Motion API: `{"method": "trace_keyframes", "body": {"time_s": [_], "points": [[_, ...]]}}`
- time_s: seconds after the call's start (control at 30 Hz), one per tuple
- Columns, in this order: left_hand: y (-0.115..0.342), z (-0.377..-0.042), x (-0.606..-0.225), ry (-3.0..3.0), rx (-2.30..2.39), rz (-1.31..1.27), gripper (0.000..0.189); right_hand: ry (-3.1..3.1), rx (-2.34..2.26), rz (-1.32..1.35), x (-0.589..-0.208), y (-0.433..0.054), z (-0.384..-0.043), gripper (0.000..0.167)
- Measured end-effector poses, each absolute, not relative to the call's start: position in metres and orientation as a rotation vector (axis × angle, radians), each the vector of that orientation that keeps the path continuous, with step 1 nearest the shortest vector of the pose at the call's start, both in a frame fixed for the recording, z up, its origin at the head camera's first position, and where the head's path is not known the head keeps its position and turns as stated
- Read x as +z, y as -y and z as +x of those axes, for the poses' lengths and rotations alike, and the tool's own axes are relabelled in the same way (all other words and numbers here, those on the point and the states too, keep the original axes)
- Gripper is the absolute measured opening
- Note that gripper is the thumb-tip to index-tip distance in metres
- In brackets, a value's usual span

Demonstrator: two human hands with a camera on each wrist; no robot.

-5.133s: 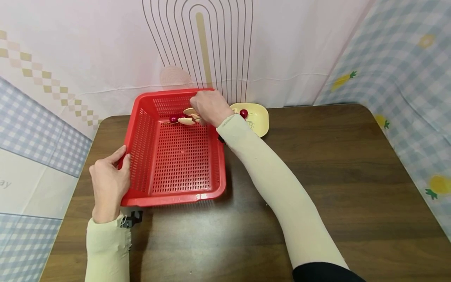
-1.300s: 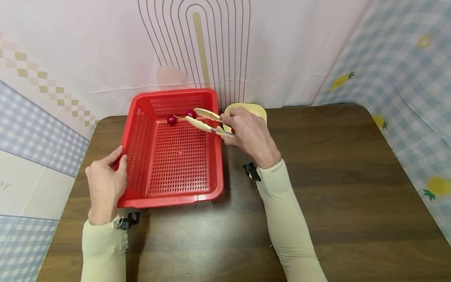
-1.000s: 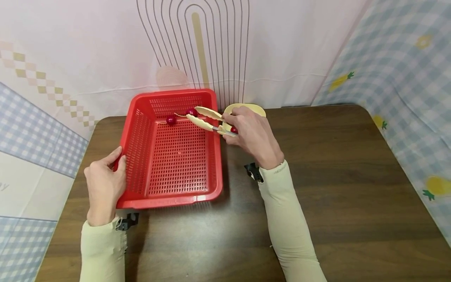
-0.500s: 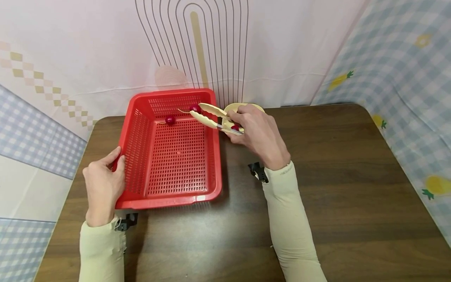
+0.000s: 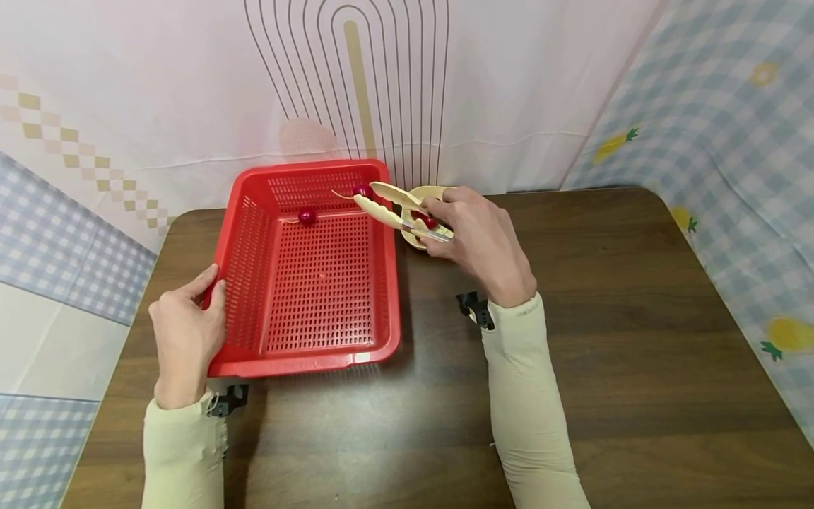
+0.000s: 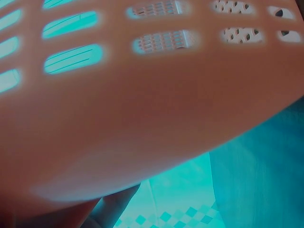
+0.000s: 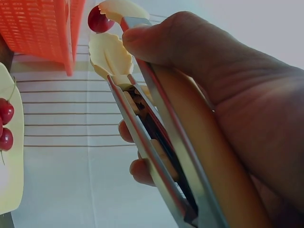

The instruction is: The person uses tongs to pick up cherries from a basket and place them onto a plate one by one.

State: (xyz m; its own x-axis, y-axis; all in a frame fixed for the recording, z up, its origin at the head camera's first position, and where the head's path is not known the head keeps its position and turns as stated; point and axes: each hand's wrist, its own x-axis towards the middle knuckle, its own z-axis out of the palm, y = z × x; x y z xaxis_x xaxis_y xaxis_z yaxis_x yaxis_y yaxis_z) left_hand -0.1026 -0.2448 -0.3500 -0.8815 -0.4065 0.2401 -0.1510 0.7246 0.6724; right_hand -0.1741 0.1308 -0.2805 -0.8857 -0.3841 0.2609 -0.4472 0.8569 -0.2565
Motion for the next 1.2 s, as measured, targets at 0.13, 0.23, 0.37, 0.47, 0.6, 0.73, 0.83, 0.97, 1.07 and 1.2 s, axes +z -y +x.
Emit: {"method": "trace_keyframes", "body": {"time_s": [0.13, 0.23, 0.37, 0.47, 0.6, 0.73, 0.83, 0.97, 1.07, 1.2], "points": [[0.245, -0.103, -0.350, 2.562, -0.943, 0.431, 0.034, 2.812, 0.483, 0.621, -0.281, -0.137, -0.173, 0.032], [0.245, -0.103, -0.350, 2.563, -0.939, 0.431, 0.034, 2.793, 0.481, 0.613, -0.281, -0.141, -0.173, 0.029], [0.245, -0.103, -0.350, 2.559, -0.942, 0.434, 0.034, 2.793, 0.476, 0.604, -0.281, -0.148, -0.174, 0.035], [0.245, -0.103, -0.349, 2.556, -0.942, 0.438, 0.034, 2.805, 0.501, 0.581, -0.279, -0.153, -0.173, 0.039], [0.245, -0.103, -0.349, 2.556, -0.940, 0.440, 0.034, 2.809, 0.539, 0.547, -0.278, -0.160, -0.173, 0.041], [0.245, -0.103, -0.350, 2.547, -0.951, 0.432, 0.033, 2.810, 0.557, 0.518, -0.278, -0.167, -0.173, 0.041], [0.245, -0.103, -0.350, 2.544, -0.955, 0.428, 0.033, 2.812, 0.566, 0.498, -0.279, -0.171, -0.173, 0.039], [0.244, -0.103, -0.350, 2.548, -0.950, 0.431, 0.033, 2.821, 0.579, 0.472, -0.279, -0.177, -0.173, 0.036], [0.244, -0.103, -0.350, 2.545, -0.951, 0.428, 0.033, 2.837, 0.585, 0.450, -0.280, -0.180, -0.174, 0.037], [0.245, -0.103, -0.350, 2.539, -0.950, 0.420, 0.033, 2.873, 0.605, 0.414, -0.280, -0.183, -0.175, 0.042]]}}
